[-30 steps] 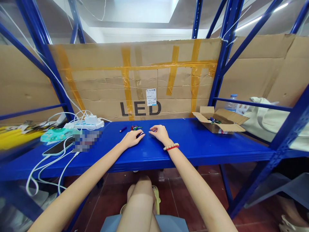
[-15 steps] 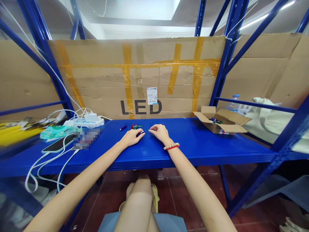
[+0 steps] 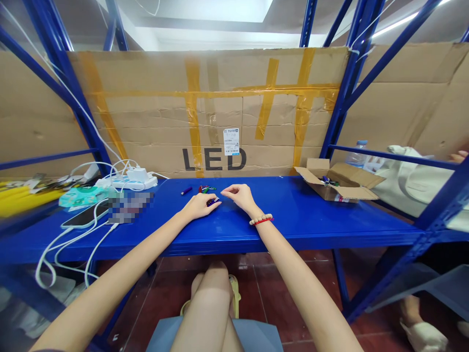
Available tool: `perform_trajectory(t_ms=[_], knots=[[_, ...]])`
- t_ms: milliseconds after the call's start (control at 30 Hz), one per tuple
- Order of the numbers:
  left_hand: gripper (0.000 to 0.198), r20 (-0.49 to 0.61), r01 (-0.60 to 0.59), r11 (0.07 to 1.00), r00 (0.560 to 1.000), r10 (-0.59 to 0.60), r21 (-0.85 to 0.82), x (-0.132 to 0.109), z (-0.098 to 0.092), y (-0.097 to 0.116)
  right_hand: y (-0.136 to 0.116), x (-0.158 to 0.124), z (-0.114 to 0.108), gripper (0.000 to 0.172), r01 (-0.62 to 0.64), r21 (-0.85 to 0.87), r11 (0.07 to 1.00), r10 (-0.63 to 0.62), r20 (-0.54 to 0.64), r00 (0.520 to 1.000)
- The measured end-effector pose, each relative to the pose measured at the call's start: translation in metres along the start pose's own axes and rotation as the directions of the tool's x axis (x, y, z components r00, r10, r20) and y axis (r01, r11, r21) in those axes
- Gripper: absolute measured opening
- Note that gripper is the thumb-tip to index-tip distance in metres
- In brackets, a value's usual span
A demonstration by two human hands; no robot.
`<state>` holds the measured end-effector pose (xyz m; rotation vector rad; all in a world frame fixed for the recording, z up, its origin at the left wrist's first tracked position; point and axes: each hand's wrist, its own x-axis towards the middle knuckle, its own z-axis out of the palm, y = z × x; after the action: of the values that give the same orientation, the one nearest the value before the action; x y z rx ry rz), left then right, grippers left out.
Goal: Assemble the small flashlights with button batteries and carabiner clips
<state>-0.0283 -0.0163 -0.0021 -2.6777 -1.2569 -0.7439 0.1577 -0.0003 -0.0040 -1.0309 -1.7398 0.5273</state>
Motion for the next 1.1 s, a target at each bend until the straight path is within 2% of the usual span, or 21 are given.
perform_trajectory(t_ms=[133, 367, 533, 900, 1100], knots=[[0.028, -0.004, -0.015, 1.0, 1.0, 0.015, 0.008, 0.0006, 0.0022, -0.0024, 0.0006, 0.0013, 0.0011, 0.028, 0.047, 0.007, 0.999, -0.047, -0.004, 0.999], [0.027, -0.025, -0.04, 0.999, 0.999, 0.041, 0.013, 0.0011, 0.0033, -0.0059, -0.0031, 0.0003, 0.0012, 0.027, 0.056, 0.049, 0.997, -0.06, 0.088, 0.994], [0.028, -0.018, -0.036, 0.999, 0.999, 0.036, 0.007, 0.0022, 0.0048, -0.0074, -0.0016, 0.0023, 0.0005, 0.026, 0.085, 0.054, 0.995, -0.09, 0.087, 0.992], [0.03, 0.003, -0.008, 1.0, 1.0, 0.008, 0.024, 0.0027, 0.0038, -0.0053, -0.0028, 0.0017, 0.0002, 0.036, 0.08, 0.035, 0.996, -0.083, 0.098, 0.992], [0.028, -0.009, -0.004, 1.0, 1.0, 0.004, 0.004, 0.0033, 0.0033, -0.0051, -0.0026, 0.0019, 0.0005, 0.035, 0.055, 0.078, 0.995, -0.062, 0.094, 0.994]])
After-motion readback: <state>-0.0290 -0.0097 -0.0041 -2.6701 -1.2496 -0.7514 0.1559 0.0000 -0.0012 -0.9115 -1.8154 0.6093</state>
